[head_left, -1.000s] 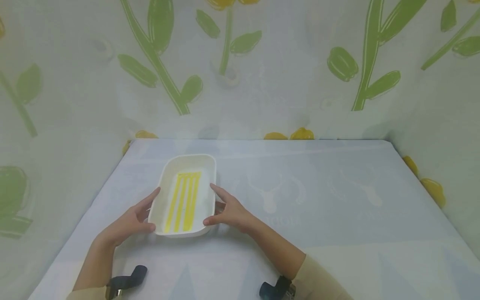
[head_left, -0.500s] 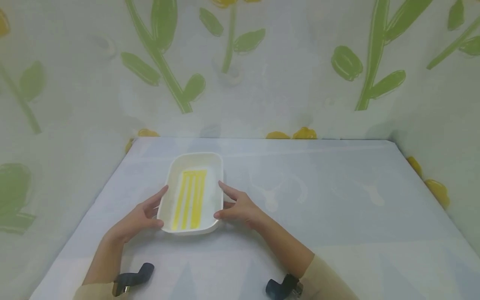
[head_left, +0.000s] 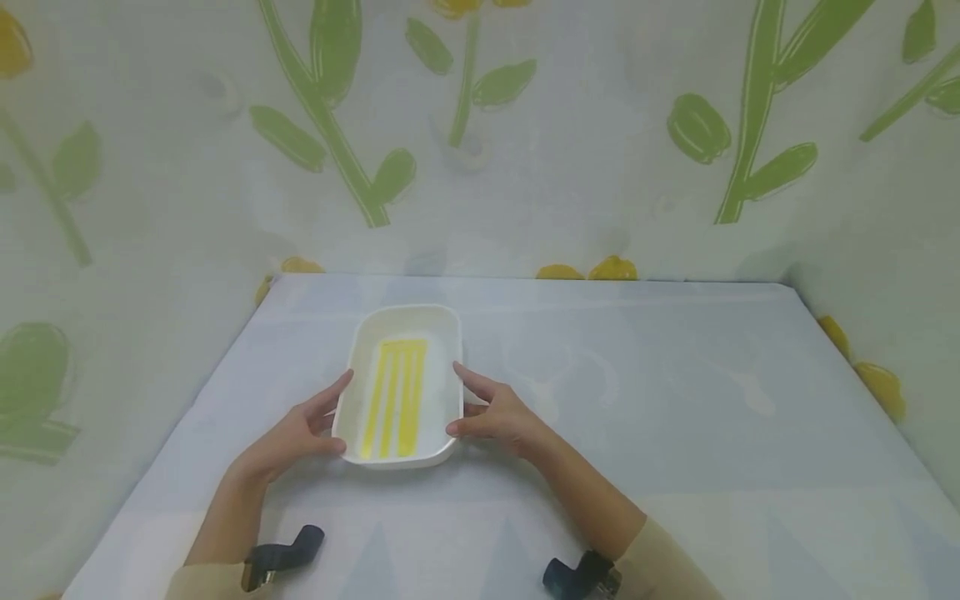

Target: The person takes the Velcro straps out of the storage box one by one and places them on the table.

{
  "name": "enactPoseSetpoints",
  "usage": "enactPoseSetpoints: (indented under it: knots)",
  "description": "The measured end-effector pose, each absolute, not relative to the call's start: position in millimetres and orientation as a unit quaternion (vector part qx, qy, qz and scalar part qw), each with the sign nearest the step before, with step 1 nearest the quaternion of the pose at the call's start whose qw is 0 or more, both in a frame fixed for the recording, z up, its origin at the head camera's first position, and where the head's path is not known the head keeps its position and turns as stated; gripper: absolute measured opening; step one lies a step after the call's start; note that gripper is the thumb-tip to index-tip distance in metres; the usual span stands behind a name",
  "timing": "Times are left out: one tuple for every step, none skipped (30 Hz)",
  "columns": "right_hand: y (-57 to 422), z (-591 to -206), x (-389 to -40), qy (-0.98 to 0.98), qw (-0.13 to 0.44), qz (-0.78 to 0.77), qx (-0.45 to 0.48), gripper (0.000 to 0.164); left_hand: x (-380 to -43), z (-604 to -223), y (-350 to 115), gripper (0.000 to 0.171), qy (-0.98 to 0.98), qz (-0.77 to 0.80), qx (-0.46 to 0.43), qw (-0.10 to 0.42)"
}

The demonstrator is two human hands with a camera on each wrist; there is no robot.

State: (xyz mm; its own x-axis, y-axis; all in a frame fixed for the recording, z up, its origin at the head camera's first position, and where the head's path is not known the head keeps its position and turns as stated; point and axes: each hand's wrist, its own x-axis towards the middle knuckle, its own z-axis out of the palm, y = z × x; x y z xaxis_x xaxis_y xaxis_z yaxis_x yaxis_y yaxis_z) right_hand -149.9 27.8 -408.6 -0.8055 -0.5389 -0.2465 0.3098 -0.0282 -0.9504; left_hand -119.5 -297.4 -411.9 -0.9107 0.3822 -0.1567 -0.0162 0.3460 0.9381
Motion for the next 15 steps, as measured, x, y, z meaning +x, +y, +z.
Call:
enactPoseSetpoints:
  knots:
    - [29.4, -408.0, -150.0, 0.633, 0.297, -0.709, -0.091, 0.093, -119.7, -411.8, -295.9, 0.100, 0.800, 0.561, 0.114, 0.179]
    - [31.0, -407.7, -150.2, 0.635, 0.298, -0.707, -0.092, 0.093, -119.9, -411.7, -294.4, 0.100, 0.800, 0.561, 0.113, 0.180]
    - [32.5, -407.3, -150.3, 0.637, 0.297, -0.705, -0.092, 0.093, -120.0, -411.3, -293.0, 0.100, 0.802, 0.559, 0.112, 0.180]
    - [33.7, -406.9, -150.6, 0.638, 0.298, -0.704, -0.091, 0.093, -120.0, -410.9, -291.8, 0.101, 0.802, 0.559, 0.110, 0.181]
    - [34.6, -406.3, -150.5, 0.642, 0.298, -0.701, -0.089, 0.093, -119.8, -410.5, -290.6, 0.101, 0.802, 0.558, 0.109, 0.181]
    - [35.6, -406.0, -150.4, 0.643, 0.299, -0.700, -0.087, 0.093, -119.8, -410.2, -289.4, 0.101, 0.803, 0.558, 0.107, 0.181]
    - [36.4, -405.8, -150.4, 0.645, 0.299, -0.698, -0.086, 0.092, -119.6, -409.9, -288.4, 0.102, 0.805, 0.555, 0.108, 0.180]
    - [37.3, -405.5, -150.3, 0.648, 0.299, -0.696, -0.083, 0.092, -119.4, -409.6, -287.3, 0.102, 0.804, 0.556, 0.108, 0.180]
    - [38.2, -405.3, -150.2, 0.651, 0.297, -0.693, -0.081, 0.091, -119.3, -409.4, -286.2, 0.102, 0.803, 0.557, 0.108, 0.180]
    - [39.3, -405.6, -150.3, 0.655, 0.296, -0.691, -0.079, 0.090, -119.4, -409.6, -285.0, 0.102, 0.802, 0.559, 0.112, 0.180]
    - [40.7, -405.6, -150.2, 0.658, 0.295, -0.688, -0.077, 0.090, -119.7, -409.8, -283.5, 0.102, 0.802, 0.558, 0.112, 0.180]
    - [42.2, -405.9, -150.5, 0.658, 0.294, -0.689, -0.076, 0.090, -120.1, -409.8, -282.0, 0.102, 0.803, 0.557, 0.111, 0.181]
    - [43.8, -405.9, -150.6, 0.657, 0.292, -0.690, -0.080, 0.090, -120.1, -409.6, -280.3, 0.102, 0.803, 0.557, 0.110, 0.182]
    - [45.3, -405.8, -150.6, 0.657, 0.292, -0.690, -0.080, 0.090, -120.4, -409.5, -278.8, 0.102, 0.802, 0.558, 0.108, 0.183]
    - [46.8, -405.9, -150.6, 0.655, 0.292, -0.692, -0.081, 0.090, -120.5, -409.5, -277.4, 0.102, 0.802, 0.558, 0.108, 0.183]
